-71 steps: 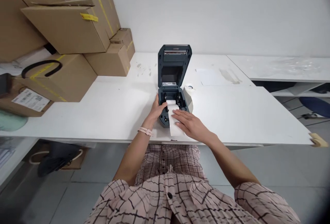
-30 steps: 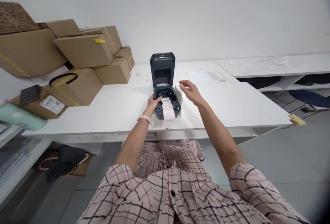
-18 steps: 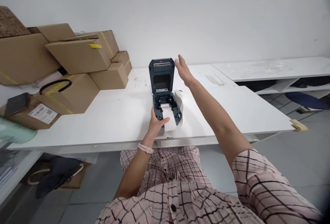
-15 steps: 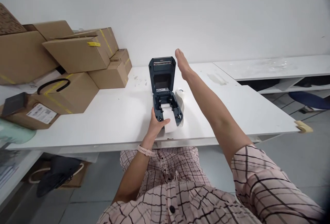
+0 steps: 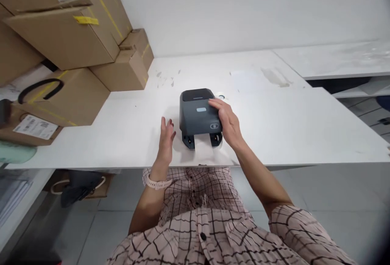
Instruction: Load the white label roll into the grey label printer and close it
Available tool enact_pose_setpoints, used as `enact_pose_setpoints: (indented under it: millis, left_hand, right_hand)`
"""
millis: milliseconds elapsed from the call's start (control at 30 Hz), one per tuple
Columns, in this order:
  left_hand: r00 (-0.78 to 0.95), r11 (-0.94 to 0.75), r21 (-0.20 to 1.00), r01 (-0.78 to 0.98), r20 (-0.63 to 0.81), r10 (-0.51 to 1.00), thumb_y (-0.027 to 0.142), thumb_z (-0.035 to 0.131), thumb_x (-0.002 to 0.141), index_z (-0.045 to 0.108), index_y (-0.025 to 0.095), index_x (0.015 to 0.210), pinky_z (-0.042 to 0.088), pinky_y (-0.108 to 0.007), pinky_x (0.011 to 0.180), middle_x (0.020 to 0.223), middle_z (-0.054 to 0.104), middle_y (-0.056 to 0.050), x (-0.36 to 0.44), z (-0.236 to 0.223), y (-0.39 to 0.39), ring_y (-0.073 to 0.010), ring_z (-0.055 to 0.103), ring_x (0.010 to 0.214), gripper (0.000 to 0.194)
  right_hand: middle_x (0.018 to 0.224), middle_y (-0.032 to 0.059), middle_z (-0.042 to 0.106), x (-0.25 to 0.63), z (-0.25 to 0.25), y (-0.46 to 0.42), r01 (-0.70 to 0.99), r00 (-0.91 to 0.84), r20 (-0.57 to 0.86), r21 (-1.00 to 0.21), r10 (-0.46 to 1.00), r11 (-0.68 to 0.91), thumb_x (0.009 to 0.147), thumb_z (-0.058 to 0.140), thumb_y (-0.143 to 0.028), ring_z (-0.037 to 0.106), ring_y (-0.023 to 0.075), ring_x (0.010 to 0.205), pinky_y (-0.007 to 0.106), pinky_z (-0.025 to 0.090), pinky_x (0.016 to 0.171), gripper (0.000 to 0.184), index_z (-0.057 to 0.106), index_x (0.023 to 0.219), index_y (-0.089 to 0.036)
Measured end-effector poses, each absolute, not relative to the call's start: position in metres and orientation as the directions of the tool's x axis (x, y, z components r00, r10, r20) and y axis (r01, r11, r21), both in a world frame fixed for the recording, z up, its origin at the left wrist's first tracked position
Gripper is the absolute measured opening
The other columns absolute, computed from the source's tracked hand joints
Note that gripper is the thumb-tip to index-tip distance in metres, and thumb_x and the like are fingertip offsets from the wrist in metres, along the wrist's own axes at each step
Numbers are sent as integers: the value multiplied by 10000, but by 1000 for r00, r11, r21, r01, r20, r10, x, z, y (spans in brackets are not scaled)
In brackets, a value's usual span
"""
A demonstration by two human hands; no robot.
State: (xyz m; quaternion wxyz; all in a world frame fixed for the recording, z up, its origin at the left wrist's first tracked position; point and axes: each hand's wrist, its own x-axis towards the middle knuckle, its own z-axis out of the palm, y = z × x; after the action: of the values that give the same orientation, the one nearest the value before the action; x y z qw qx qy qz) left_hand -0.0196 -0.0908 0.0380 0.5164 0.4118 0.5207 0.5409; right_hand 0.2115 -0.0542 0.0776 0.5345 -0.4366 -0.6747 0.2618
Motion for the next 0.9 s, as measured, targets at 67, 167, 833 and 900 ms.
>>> enact_pose_setpoints:
  millis: [67, 167, 833, 900]
  left_hand:
    - [-123, -1, 999, -43, -5, 992, 773, 570, 894, 113, 437, 1677, 234, -510, 1328, 1793, 181, -34, -15, 46, -87, -284, 143, 1664, 968]
    - [-102, -35, 998, 57, 41, 994, 684, 729, 840, 136, 430, 1676, 136, -523, 1351, 1806, 110, -12, -3, 49, -84, -302, 29, 1673, 1055]
    - [9, 59, 985, -165, -58, 998, 525, 723, 890, 446, 316, 1552, 486, -481, 1202, 1580, 539, -82, 23, 38, -85, -359, 514, 1466, 748]
    - [14, 69, 986, -155, -67, 998, 552, 712, 892, 434, 317, 1560, 479, -476, 1202, 1591, 526, -79, 23, 37, -85, -360, 500, 1475, 760]
  right_hand:
    - [1545, -51, 595, 212, 57, -72, 349, -80, 485, -805, 871, 480, 1070, 367, -607, 423, 259, 1547, 567, 303, 1320, 455, 659, 1377, -440]
    - [1682, -36, 435, 213, 41, -84, 358, -109, 412, -833, 905, 422, 1061, 430, -596, 334, 276, 1599, 591, 298, 1319, 493, 529, 1515, -433]
    - [1736, 46, 317, 205, 8, -89, 102, -6, 119, -988, 993, 119, 997, 514, -651, 382, 306, 1573, 550, 435, 1253, 802, 162, 1673, -401]
    - [1729, 51, 330, 204, 7, -89, 125, -10, 139, -982, 990, 139, 1008, 485, -641, 390, 308, 1567, 546, 440, 1246, 785, 151, 1673, -395]
